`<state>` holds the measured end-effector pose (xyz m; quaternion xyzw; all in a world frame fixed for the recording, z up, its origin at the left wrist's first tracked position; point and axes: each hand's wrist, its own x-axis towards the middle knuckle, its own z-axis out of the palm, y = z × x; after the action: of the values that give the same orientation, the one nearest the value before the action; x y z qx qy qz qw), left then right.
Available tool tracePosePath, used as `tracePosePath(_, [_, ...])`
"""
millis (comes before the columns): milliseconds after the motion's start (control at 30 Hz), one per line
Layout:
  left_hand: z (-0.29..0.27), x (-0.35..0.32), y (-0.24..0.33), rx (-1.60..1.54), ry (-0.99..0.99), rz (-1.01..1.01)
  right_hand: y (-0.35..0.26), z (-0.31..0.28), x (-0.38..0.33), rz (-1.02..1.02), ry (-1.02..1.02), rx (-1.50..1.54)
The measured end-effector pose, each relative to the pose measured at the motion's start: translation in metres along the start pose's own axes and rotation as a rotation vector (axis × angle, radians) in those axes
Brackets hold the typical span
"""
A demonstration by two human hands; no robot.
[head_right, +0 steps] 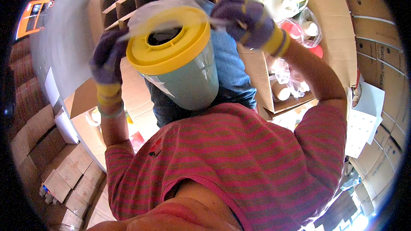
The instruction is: The person assembles cylindrical containers by removing lids, inserting inner components, and replacing the lids. They handle multiple containers of different colors, including white and green, and place them into a cardboard box with dividers.
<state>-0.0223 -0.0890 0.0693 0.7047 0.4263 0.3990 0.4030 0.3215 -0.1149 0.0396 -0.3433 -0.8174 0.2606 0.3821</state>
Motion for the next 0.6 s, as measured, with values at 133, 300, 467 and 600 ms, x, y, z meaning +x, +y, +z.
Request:
tracePosePath(133, [-0.012,-0.049,0.009,0.048,-0.267,0.255,-0.046,0.010,-0.015,-0.378,-0.239,-0.156])
tracePosePath(300, [0.030,-0.138,-0.069,0.457,-0.608,0.552,-0.027,0.098,-0.097,-0.262,-0.427,-0.352])
tracePosePath(467, [0.055,-0.165,-0.051,0.305,-0.367,0.324,-0.048,0.117,-0.087,0.097,-0.322,-0.258])
tracePosePath(600, [0.060,-0.167,-0.062,0.255,0.038,0.178,-0.057,0.131,-0.042,0.252,-0.029,0.158])
